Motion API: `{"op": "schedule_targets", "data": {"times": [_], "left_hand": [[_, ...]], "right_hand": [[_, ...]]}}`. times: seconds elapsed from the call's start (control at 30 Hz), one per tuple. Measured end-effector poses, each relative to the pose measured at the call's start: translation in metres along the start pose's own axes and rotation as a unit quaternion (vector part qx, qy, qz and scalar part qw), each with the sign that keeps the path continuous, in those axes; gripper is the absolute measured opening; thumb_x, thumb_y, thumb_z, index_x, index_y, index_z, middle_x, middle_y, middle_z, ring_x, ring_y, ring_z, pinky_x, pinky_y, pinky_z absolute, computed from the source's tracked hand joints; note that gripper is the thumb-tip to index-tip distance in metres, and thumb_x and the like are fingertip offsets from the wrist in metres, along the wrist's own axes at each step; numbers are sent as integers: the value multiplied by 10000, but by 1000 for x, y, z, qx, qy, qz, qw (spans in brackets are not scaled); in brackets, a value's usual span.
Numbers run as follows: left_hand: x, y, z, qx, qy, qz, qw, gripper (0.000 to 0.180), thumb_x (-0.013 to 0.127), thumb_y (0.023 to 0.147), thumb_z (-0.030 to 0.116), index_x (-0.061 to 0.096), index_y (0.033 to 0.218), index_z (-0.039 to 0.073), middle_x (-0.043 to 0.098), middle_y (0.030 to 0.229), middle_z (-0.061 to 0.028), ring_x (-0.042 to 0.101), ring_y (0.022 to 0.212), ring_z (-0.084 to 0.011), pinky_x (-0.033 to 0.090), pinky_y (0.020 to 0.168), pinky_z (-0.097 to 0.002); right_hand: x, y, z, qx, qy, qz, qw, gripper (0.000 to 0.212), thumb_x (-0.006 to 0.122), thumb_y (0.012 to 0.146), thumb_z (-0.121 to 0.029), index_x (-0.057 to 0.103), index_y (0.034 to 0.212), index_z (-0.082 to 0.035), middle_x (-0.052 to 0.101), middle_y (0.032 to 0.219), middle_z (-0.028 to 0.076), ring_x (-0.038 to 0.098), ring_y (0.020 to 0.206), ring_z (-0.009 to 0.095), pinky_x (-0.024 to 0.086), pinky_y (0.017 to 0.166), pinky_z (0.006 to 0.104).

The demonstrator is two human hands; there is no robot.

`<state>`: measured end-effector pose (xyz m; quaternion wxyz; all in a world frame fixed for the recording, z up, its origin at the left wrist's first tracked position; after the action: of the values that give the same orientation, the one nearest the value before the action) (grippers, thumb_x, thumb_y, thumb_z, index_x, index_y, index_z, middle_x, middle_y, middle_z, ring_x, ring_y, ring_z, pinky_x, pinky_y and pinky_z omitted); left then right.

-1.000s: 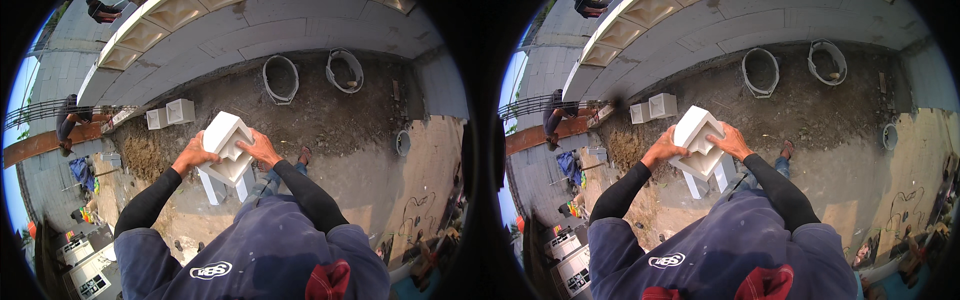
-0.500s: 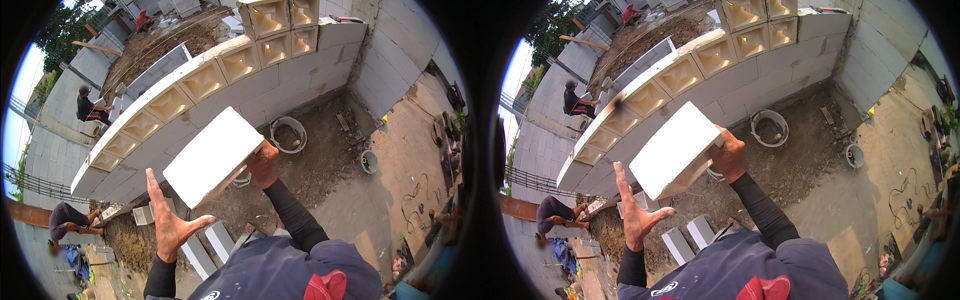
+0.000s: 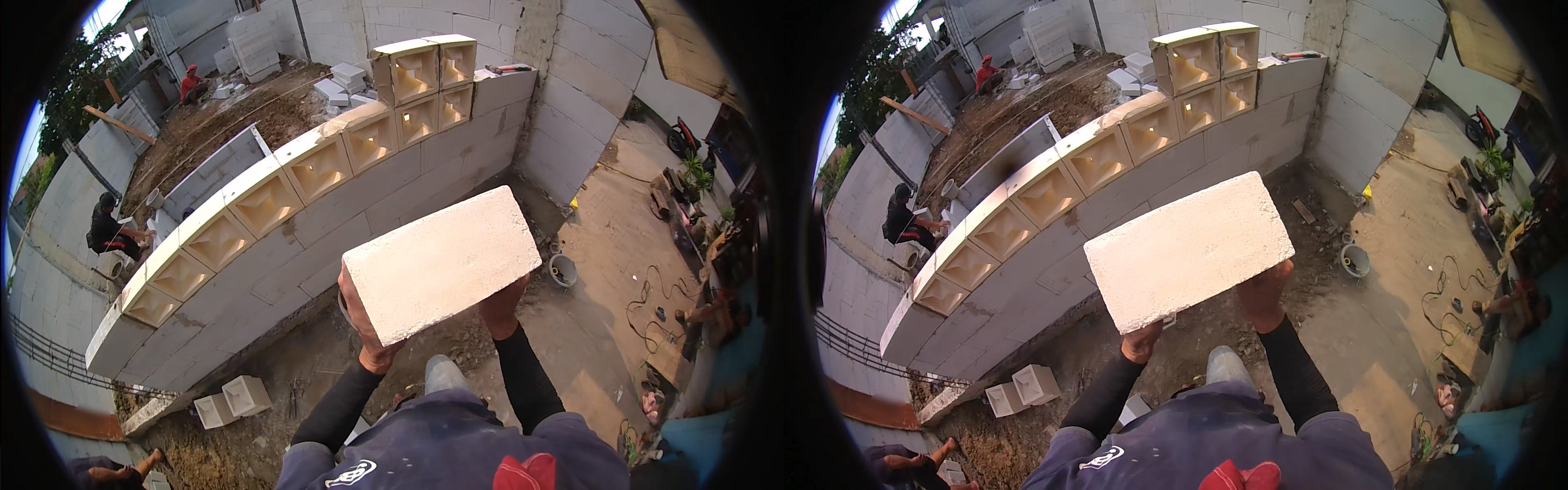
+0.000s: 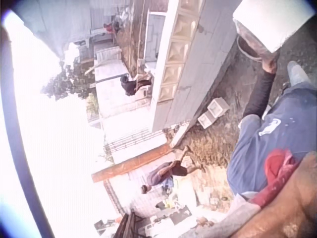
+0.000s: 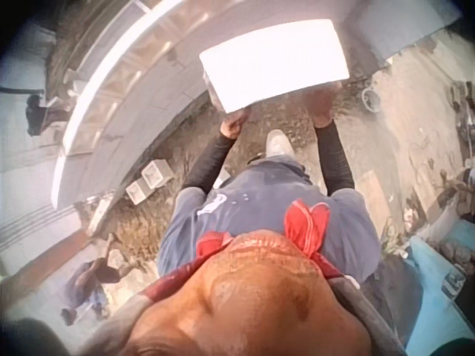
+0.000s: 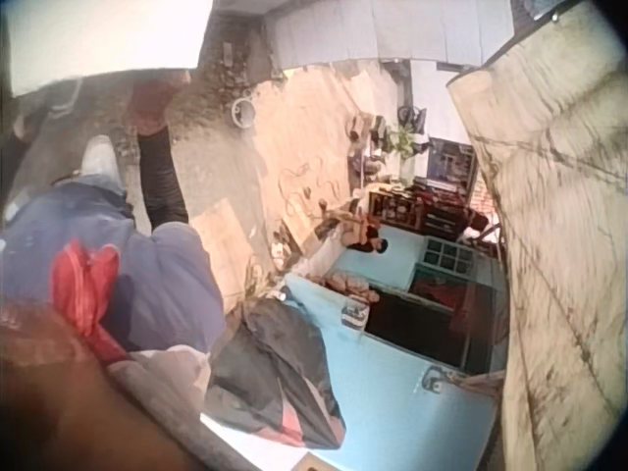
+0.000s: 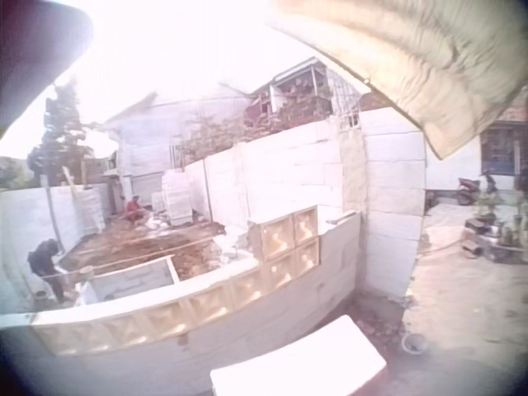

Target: The person applies mortar to the top of a stone wall using a trowel, picks up a decorative vent block, positions it onto the mortared surface, and taps it into place with the handle of a hammer before refining the mortar joints with the trowel.

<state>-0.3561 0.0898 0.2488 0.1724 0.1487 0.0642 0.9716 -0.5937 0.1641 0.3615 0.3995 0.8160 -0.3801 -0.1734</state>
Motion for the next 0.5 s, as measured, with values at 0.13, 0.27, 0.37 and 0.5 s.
{"op": "schedule_targets", "data": {"times": [0.13,0.27,0.37,0.5], "left_hand": [[17,10,63,174,200,50,963,943,810,822,294,317,1550,-45,478,1431,-198,535,1281,-318,430,1082,-414],[19,19,68,146,183,42,971,927,782,842,255,290,1563,-58,464,1430,-209,516,1300,-338,407,1102,-420],[8,30,55,81,184,39,979,931,751,904,342,246,1584,-43,437,1445,-218,467,1346,-350,379,1128,-448],[-18,78,64,5,205,31,978,1046,679,948,567,138,1618,-26,398,1432,-258,418,1370,-376,374,1132,-488]], "right_hand": [[-10,4,-19,73,40,-87,993,193,711,928,-64,700,1102,18,758,1015,127,728,984,192,552,823,345],[-8,10,-25,12,-81,-148,986,255,692,933,-86,671,1157,36,754,978,143,741,949,219,565,804,370],[13,13,-5,51,-92,-136,985,290,671,957,-142,655,1173,51,759,959,168,762,914,258,578,763,388],[80,38,25,165,-107,-171,965,352,631,1019,-232,628,1175,84,749,928,175,735,868,213,562,741,360]]}}
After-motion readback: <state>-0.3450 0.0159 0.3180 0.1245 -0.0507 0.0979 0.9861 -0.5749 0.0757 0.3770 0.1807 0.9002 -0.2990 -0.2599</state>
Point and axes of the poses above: each hand's wrist, its own y-axis towards the middle knuckle, its own x-axis out of the palm, z = x × y, the point moved 6 cm from there along y, towards the middle knuckle
